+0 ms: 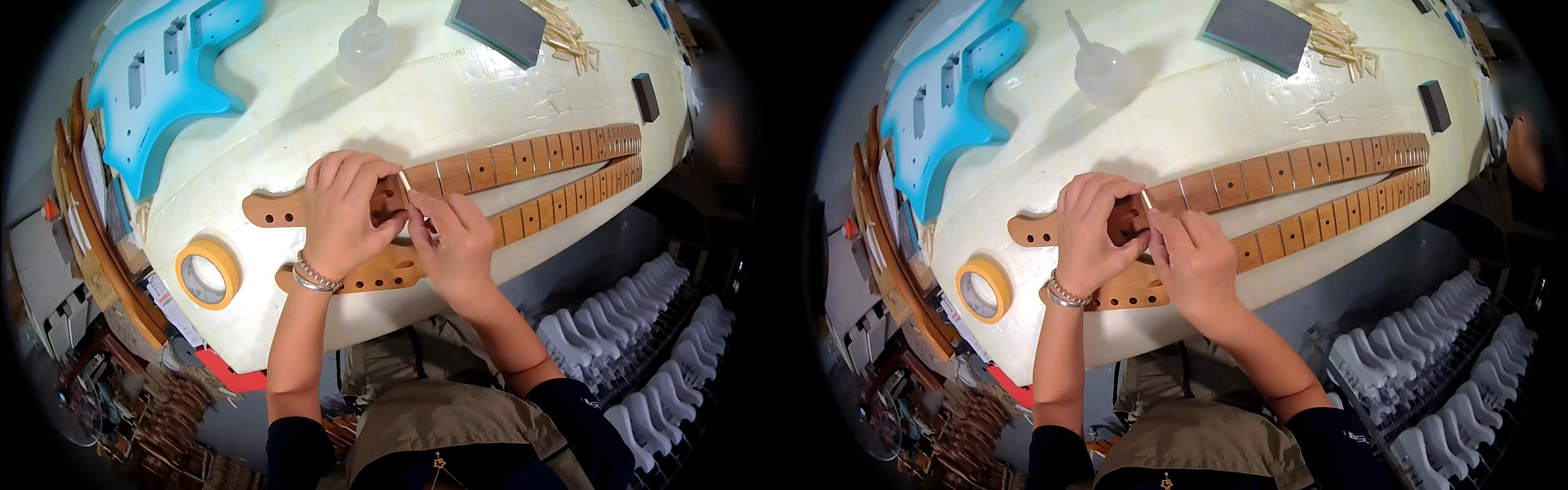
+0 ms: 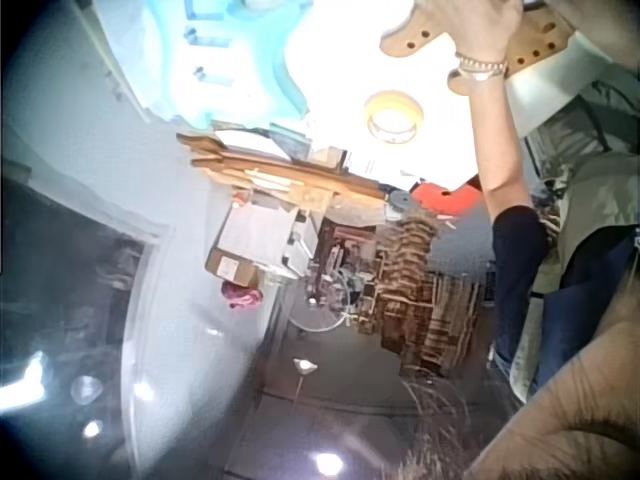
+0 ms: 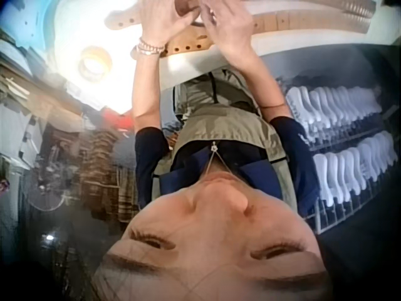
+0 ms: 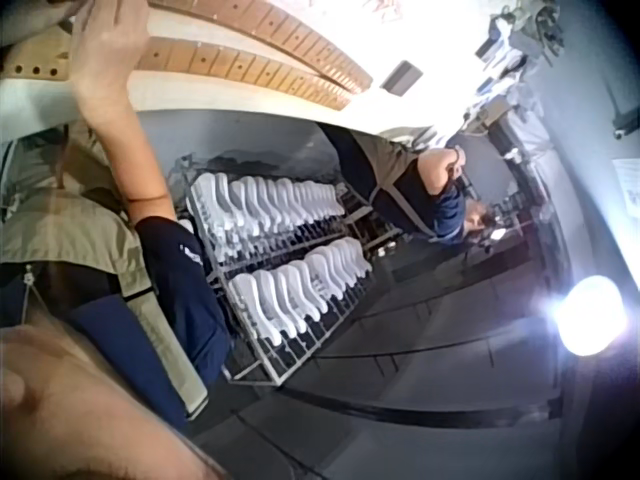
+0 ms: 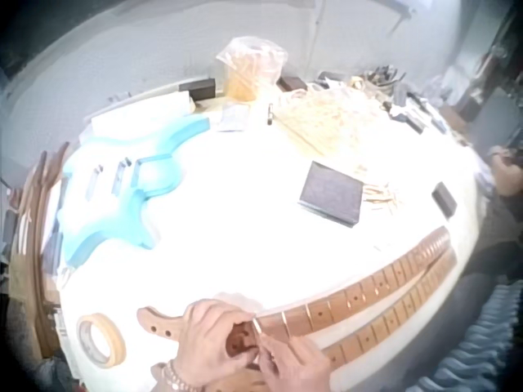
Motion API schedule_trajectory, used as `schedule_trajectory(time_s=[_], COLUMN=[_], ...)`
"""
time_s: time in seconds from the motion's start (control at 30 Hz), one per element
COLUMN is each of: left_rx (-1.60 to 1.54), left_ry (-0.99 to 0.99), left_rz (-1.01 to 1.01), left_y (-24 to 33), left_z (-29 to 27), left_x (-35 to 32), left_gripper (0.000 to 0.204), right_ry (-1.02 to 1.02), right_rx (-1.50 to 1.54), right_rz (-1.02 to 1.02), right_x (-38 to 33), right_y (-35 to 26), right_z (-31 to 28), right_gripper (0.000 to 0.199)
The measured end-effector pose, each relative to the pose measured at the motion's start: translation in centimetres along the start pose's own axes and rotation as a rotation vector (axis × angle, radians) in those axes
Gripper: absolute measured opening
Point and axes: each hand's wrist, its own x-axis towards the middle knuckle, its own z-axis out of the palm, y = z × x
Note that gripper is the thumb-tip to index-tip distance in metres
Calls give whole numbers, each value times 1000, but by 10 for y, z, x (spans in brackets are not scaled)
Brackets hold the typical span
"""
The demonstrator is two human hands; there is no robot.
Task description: The person retrieves guitar necks from a rack and places them on a workbench. They use a sanding block to smooth the fretboard and headstock, then apply a liquid finish from a squeeze bottle to the fretboard. The person wipes the applied finish with a cloth and continues to sand and inspect the necks.
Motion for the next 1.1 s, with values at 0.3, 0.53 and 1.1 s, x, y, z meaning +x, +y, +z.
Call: schedule_trajectory(time_s=[0.3, 0.53, 1.1], left_rx=[2, 14, 56], left_ry=[0, -1, -47], left_rz=[0, 13, 49], left_y=[1, 2, 10], left_z=[0, -2, -3], left_x=[1, 1, 8], left_gripper=[45, 48, 51], right_ry=[-39, -167, 202], right_rx=[-120, -175, -150], right_rz=[-41, -39, 239], right_x=[0, 0, 138], right_y=[-5, -7, 190], right_z=[1, -8, -116], right_gripper=[28, 29, 15])
